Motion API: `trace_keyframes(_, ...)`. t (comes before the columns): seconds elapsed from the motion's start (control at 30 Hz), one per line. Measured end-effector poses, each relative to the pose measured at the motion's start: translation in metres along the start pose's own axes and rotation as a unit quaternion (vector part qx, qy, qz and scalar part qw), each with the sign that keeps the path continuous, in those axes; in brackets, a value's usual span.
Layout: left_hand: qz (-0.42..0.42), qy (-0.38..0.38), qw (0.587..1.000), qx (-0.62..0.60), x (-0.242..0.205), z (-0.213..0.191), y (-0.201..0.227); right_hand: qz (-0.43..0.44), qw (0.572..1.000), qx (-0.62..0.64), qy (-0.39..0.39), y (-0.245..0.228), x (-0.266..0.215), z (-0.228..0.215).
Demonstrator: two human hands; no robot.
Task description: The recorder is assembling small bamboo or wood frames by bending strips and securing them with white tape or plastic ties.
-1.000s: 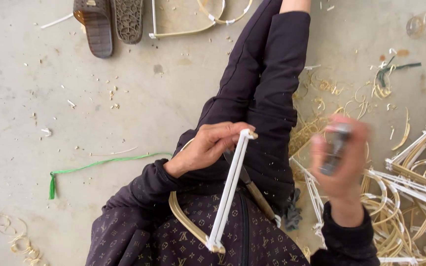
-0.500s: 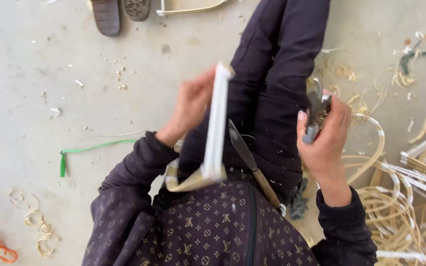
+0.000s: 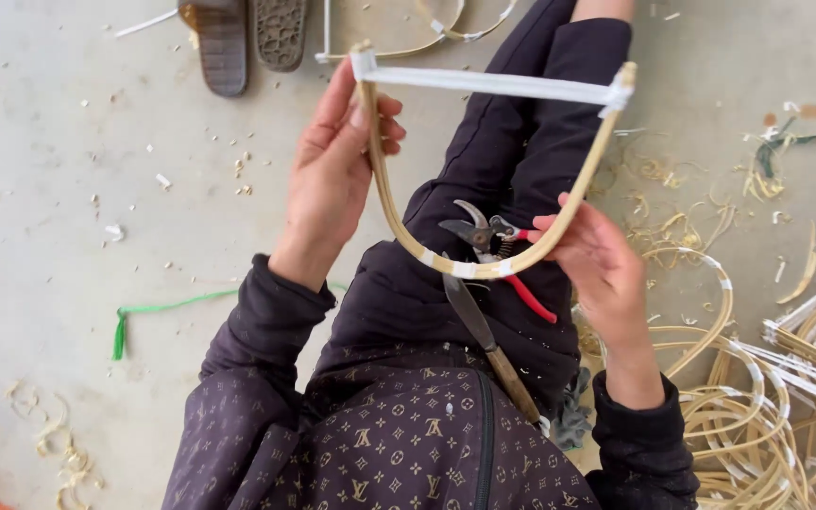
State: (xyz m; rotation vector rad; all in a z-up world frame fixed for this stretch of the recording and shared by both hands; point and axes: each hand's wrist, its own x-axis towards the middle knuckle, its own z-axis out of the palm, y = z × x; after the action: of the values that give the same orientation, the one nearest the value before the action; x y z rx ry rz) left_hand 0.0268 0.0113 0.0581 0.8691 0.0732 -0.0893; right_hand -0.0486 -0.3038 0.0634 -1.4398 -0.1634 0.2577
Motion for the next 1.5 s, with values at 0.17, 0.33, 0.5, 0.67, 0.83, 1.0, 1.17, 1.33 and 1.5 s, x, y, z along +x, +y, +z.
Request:
trace_keyframes(0.17,-0.031,-0.183,0.975,0.122,-0.038,0.064,0.028,0.011,0.984,-0.104,0.146,0.014,0.008,-0.013)
trace_keyframes(0.33,-0.088,-0.305,0.935,0.16,-0.069,0.069,0.017,0.016,0.987,-0.044,0.156,0.017,0.003,-0.016)
trace_keyframes(0.5,0.022,-0.305,0.902,0.305,-0.076,0.086,0.018,-0.011,0.986,-0.038,0.162,0.019,-0.004,-0.018)
trace_keyframes(0.67,0.096,-0.049,0.925,0.365,-0.057,0.042,-0.034,-0.062,0.978,-0.083,0.183,-0.021,-0.025,0.007)
trace_keyframes(0.83,-0.123,-0.026,0.952,0.278,-0.044,0.012,-0.072,-0.121,0.979,-0.136,0.097,-0.052,-0.047,0.033)
trace_keyframes(1.0,-0.201,-0.108,0.972,0.062,-0.058,0.024,-0.06,-0.04,0.98,-0.184,0.071,-0.012,-0.048,0.032)
trace_keyframes(1.17,-0.186,-0.146,0.963,0.131,-0.063,0.022,-0.054,0.064,0.918,-0.39,-0.04,0.024,-0.035,0.06)
trace_keyframes(1.33,-0.173,-0.148,0.962,0.153,-0.069,0.018,-0.049,0.027,0.864,-0.493,-0.102,0.058,-0.037,0.07)
trace_keyframes(1.5,-0.176,-0.15,0.962,0.143,-0.071,0.016,-0.044,0.078,0.859,-0.488,-0.134,0.07,-0.036,0.07)
